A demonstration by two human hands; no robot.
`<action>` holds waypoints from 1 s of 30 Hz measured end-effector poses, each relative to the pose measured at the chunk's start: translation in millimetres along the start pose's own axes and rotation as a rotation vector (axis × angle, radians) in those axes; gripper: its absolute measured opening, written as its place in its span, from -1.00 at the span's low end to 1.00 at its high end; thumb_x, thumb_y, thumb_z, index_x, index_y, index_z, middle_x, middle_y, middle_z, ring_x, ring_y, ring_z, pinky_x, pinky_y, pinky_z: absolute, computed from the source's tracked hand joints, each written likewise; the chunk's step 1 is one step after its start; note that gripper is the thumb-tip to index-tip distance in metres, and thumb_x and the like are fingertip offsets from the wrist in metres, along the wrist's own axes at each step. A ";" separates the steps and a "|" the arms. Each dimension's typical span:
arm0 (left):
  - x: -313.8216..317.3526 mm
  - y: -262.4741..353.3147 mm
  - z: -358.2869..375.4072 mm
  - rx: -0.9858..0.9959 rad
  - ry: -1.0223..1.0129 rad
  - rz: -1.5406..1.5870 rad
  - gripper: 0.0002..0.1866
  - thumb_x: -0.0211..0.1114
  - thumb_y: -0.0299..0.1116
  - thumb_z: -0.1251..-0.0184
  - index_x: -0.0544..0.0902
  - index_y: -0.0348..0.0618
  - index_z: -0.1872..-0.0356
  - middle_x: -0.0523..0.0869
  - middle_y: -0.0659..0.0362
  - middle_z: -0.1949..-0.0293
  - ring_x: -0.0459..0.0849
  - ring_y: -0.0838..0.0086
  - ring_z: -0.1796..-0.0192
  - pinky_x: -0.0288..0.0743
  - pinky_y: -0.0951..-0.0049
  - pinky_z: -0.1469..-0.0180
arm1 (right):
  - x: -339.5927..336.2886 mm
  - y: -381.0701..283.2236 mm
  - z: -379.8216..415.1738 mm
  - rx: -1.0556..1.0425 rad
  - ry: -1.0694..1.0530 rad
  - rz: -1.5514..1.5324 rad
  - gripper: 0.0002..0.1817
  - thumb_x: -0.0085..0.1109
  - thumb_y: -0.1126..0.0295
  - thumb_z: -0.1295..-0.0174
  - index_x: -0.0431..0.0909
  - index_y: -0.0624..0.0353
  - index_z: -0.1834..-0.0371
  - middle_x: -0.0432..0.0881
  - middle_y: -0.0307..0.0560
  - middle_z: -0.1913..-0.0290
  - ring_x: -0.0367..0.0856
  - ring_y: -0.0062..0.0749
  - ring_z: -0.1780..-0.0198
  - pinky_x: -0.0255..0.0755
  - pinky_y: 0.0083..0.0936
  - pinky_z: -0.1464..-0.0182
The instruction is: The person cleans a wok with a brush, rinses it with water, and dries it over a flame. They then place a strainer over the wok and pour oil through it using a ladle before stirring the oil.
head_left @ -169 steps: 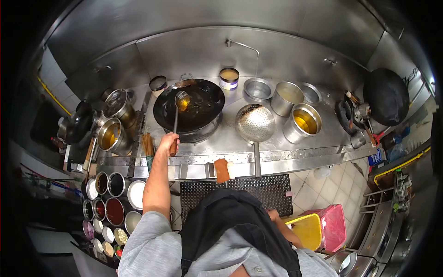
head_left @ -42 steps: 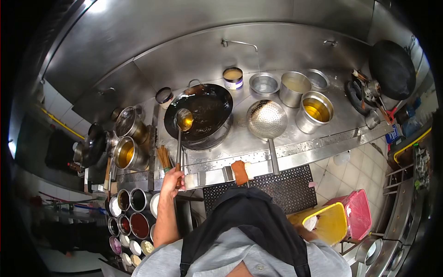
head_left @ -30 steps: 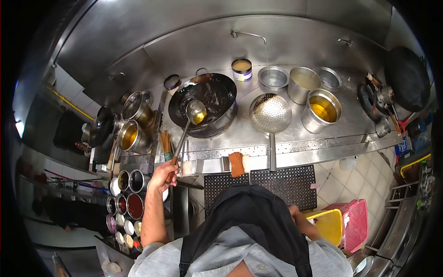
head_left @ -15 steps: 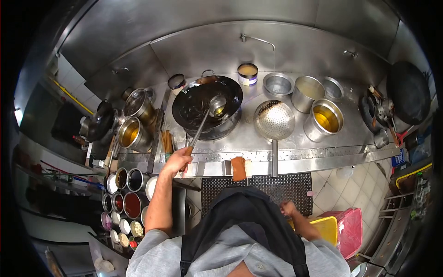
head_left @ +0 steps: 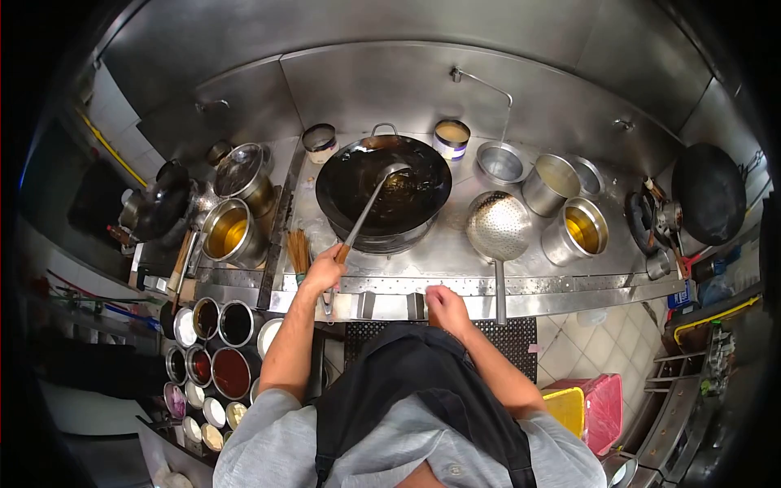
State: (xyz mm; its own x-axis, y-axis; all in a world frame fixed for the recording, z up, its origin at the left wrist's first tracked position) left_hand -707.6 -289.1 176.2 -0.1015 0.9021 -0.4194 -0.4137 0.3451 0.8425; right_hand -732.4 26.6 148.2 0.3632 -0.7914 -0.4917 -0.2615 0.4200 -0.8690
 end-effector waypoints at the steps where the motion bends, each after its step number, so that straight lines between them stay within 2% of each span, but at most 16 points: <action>1: -0.2 -5.2 -4.6 0.000 -0.004 0.003 -0.29 0.21 -0.54 -0.09 0.34 -0.32 -0.39 0.67 0.10 0.32 0.56 0.50 0.55 0.53 0.44 0.55 | 9.1 -31.4 -19.8 0.005 -0.011 -0.064 -0.74 0.15 0.38 -0.34 0.58 0.28 0.00 0.70 0.05 0.09 0.69 -0.32 0.06 0.52 -0.47 -0.02; 2: -3.2 -10.8 -9.1 -0.010 0.027 0.014 -0.30 0.20 -0.54 -0.09 0.35 -0.31 -0.38 0.68 0.09 0.28 0.56 0.48 0.54 0.53 0.43 0.55 | 18.1 -58.8 -40.0 -0.116 0.028 -0.002 -0.75 0.14 0.43 -0.28 0.56 0.24 0.00 0.66 0.10 0.13 0.66 -0.09 0.11 0.52 -0.32 0.03; 3: -8.0 -15.3 -12.5 -0.020 0.060 0.025 -0.30 0.20 -0.53 -0.10 0.36 -0.30 -0.38 0.69 0.07 0.25 0.57 0.47 0.54 0.52 0.42 0.56 | 25.5 -90.1 -58.3 -0.213 0.027 0.013 -0.74 0.14 0.46 -0.24 0.55 0.23 0.00 0.63 0.09 0.11 0.61 -0.05 0.03 0.48 -0.28 -0.06; 4: -11.6 -19.2 -15.6 -0.046 0.051 -0.041 -0.30 0.21 -0.51 -0.10 0.36 -0.25 -0.39 0.72 -0.01 0.11 0.70 0.31 0.33 0.62 0.36 0.31 | 34.6 -110.7 -73.8 -0.307 0.090 0.113 -0.72 0.16 0.47 -0.21 0.55 0.23 0.00 0.60 0.09 0.06 0.57 -0.04 -0.02 0.43 -0.23 -0.13; 5: -14.5 -29.5 -21.3 -0.043 0.048 -0.041 -0.30 0.21 -0.51 -0.10 0.36 -0.25 -0.39 0.72 -0.01 0.11 0.70 0.31 0.33 0.62 0.36 0.31 | 46.9 -119.4 -91.1 -0.305 0.093 0.116 -0.72 0.16 0.47 -0.21 0.55 0.23 0.00 0.60 0.09 0.06 0.57 -0.04 -0.02 0.43 -0.23 -0.13; 7: -28.1 -37.4 -30.7 0.159 0.176 -0.171 -0.29 0.22 -0.49 -0.09 0.36 -0.22 -0.39 0.69 -0.12 -0.03 0.71 0.14 0.01 0.56 0.33 -0.03 | 64.6 -140.1 -115.3 -0.409 0.181 0.312 -0.70 0.21 0.44 -0.20 0.55 0.22 0.00 0.57 0.11 0.00 0.53 -0.04 -0.05 0.40 -0.18 -0.15; 8: -32.8 -29.2 -19.3 0.111 0.148 -0.111 -0.29 0.24 -0.46 -0.09 0.35 -0.24 -0.39 0.64 -0.18 -0.11 0.60 0.06 -0.20 0.40 0.33 -0.25 | 74.5 -138.1 -124.8 -0.410 0.180 0.314 -0.70 0.21 0.44 -0.20 0.55 0.22 0.00 0.57 0.11 0.00 0.53 -0.04 -0.05 0.40 -0.18 -0.15; 13: -61.5 -39.7 4.3 0.136 0.199 -0.228 -0.31 0.23 -0.40 -0.11 0.36 -0.27 -0.37 0.62 -0.19 -0.13 0.61 0.04 -0.18 0.43 0.30 -0.22 | 129.8 -89.8 -165.3 -0.167 -0.079 0.553 -0.82 0.17 0.32 -0.26 0.58 0.17 0.18 0.64 0.10 0.14 0.58 0.03 0.02 0.39 -0.16 -0.12; 15: -69.9 -36.9 19.1 0.177 0.216 -0.271 -0.31 0.23 -0.41 -0.12 0.36 -0.28 -0.37 0.61 -0.19 -0.14 0.59 0.05 -0.20 0.43 0.31 -0.23 | 134.2 -84.3 -171.4 -0.195 -0.069 0.534 -0.83 0.13 0.32 -0.28 0.58 0.19 0.24 0.66 0.10 0.19 0.59 0.07 0.03 0.39 -0.12 -0.10; 18: -74.2 -44.9 40.4 0.121 0.182 -0.224 -0.32 0.24 -0.41 -0.13 0.37 -0.23 -0.37 0.60 -0.18 -0.16 0.58 0.04 -0.21 0.42 0.30 -0.23 | 142.6 -76.2 -177.2 -0.187 -0.149 0.498 -0.82 0.10 0.32 -0.31 0.54 0.22 0.26 0.67 0.15 0.21 0.60 0.10 0.05 0.38 -0.04 -0.05; 23: -80.6 -37.8 76.4 0.074 0.127 -0.228 -0.32 0.22 -0.41 -0.13 0.37 -0.18 -0.38 0.59 -0.20 -0.15 0.58 0.02 -0.19 0.44 0.30 -0.22 | 138.6 -79.7 -174.3 -0.180 -0.130 0.504 -0.82 0.09 0.33 -0.32 0.53 0.23 0.28 0.67 0.15 0.20 0.60 0.11 0.04 0.38 -0.04 -0.04; 28: -79.0 -29.9 92.8 0.195 0.127 -0.271 -0.31 0.23 -0.42 -0.12 0.37 -0.22 -0.37 0.62 -0.17 -0.14 0.60 0.05 -0.19 0.43 0.32 -0.22 | 137.1 -79.2 -174.2 -0.178 -0.149 0.484 -0.83 0.10 0.32 -0.31 0.52 0.22 0.26 0.66 0.14 0.21 0.59 0.11 0.04 0.38 -0.05 -0.05; 30: -71.9 -21.2 99.1 0.131 0.071 -0.210 -0.31 0.23 -0.42 -0.11 0.37 -0.25 -0.37 0.64 -0.14 -0.12 0.62 0.10 -0.17 0.43 0.35 -0.21 | 136.9 -77.0 -173.9 -0.178 -0.173 0.439 -0.85 0.12 0.38 -0.29 0.52 0.23 0.21 0.65 0.15 0.20 0.58 0.13 0.04 0.39 -0.08 -0.08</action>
State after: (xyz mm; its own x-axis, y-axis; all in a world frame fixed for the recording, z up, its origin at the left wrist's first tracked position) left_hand -601.9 -335.6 222.0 -0.0913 0.7882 -0.6086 -0.3120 0.5578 0.7691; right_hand -818.1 -191.3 157.2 0.3234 -0.4659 -0.8236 -0.5661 0.6022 -0.5629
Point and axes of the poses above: each hand's wrist, its own z-axis away from the middle knuckle, its own x-axis out of the palm, y = z × x, the point moved 10 cm from there along -z, towards the middle knuckle
